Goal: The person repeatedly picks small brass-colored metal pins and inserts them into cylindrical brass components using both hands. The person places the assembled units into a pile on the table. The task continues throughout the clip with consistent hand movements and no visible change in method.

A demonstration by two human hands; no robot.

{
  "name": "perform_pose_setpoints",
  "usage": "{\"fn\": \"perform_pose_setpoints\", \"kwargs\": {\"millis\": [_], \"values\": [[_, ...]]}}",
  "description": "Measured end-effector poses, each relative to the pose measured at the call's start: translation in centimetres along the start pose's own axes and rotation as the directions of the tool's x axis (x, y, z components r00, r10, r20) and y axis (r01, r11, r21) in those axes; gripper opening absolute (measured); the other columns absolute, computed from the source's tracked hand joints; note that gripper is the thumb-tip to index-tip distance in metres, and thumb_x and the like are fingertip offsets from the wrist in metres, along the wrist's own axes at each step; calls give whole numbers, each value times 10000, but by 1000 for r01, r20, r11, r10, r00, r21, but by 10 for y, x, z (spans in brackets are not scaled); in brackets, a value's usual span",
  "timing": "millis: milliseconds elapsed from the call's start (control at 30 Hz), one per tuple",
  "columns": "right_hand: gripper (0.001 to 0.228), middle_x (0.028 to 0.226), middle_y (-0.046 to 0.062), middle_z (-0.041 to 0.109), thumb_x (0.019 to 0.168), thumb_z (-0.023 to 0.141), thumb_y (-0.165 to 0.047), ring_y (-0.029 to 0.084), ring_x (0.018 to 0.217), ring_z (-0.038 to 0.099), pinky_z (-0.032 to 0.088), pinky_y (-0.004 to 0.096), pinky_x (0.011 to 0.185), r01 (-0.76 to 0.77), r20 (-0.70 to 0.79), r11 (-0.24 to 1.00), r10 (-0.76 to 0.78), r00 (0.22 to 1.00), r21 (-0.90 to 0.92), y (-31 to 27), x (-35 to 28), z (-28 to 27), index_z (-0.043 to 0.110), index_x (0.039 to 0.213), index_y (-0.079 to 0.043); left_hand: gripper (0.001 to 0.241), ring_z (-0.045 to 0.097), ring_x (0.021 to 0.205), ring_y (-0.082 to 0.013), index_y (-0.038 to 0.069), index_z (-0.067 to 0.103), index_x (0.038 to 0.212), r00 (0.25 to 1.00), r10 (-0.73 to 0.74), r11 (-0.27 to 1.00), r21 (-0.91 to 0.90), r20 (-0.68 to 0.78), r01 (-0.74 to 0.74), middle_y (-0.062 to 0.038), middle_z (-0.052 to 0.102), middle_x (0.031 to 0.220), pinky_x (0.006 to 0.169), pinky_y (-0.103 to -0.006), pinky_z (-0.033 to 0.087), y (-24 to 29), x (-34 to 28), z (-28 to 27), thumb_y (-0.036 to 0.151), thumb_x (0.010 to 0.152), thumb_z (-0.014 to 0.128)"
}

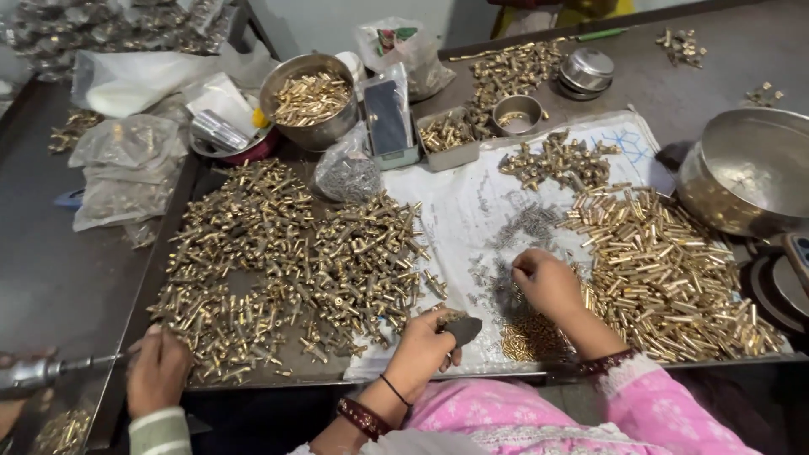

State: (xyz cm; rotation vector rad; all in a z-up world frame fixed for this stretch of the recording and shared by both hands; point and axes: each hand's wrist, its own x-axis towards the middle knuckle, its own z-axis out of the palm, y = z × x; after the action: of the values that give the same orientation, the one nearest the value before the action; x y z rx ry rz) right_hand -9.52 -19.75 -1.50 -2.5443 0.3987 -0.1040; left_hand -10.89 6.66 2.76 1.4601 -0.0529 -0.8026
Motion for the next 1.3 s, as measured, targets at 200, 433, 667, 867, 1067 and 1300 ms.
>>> {"fn": "perform_pose_setpoints", "kwargs": {"millis": [200, 433, 667, 867, 1067, 1300], "values": [[181, 990, 54, 774, 905, 698, -67, 153, 878, 686, 566, 306, 797, -116, 116, 612, 40, 992, 782, -21, -53, -4, 758, 1073, -33, 389, 577, 481, -116, -40, 713, 1170, 991, 13, 999, -52, 131, -7, -66, 672, 681, 419, -258, 415, 8, 34, 2, -89, 842, 511], [143, 1020, 54, 753, 878, 735, -32, 124, 931, 719, 587, 282, 836, -21, -55, 589, 111, 992, 808, -37, -79, -30, 753, 1018, -14, 323, 615, 507, -132, -67, 693, 1132, 945, -38, 998, -38, 325, 54, -87, 686, 678, 437, -256, 450, 42, 58, 21, -89, 852, 533], [163, 1027, 46, 768, 867, 736, -22, 138, 943, 719, 588, 285, 823, -38, -180, 679, 248, 952, 733, -34, -102, -29, 783, 1024, -26, 327, 627, 499, -152, -86, 650, 1153, 887, -92, 994, -17, 452, 112, -109, 688, 657, 429, -262, 451, 28, 85, 28, -86, 846, 535], [184, 1007, 49, 798, 869, 732, -25, 137, 940, 742, 599, 285, 857, -80, -162, 681, 284, 945, 728, -11, -99, -37, 778, 1047, -32, 332, 635, 507, -155, -117, 651, 1159, 862, -90, 993, -23, 500, 117, -116, 695, 672, 434, -261, 459, 23, 104, 44, -93, 853, 525], [187, 1000, 41, 787, 866, 736, -23, 125, 912, 727, 590, 268, 825, -150, -20, 583, 275, 961, 798, 26, -74, -52, 776, 1048, -39, 352, 635, 527, -145, -47, 672, 1150, 911, -123, 991, -1, 394, 135, -107, 715, 713, 448, -272, 464, 23, 116, 76, -116, 834, 533], [194, 953, 45, 744, 893, 700, 34, 110, 872, 672, 547, 254, 799, -145, 144, 402, 34, 989, 904, 82, -34, -94, 749, 1076, -7, 326, 624, 555, -123, -40, 693, 1082, 979, -12, 996, -86, 204, 30, -65, 724, 753, 492, -239, 463, 36, 119, 133, -120, 812, 530]]}}
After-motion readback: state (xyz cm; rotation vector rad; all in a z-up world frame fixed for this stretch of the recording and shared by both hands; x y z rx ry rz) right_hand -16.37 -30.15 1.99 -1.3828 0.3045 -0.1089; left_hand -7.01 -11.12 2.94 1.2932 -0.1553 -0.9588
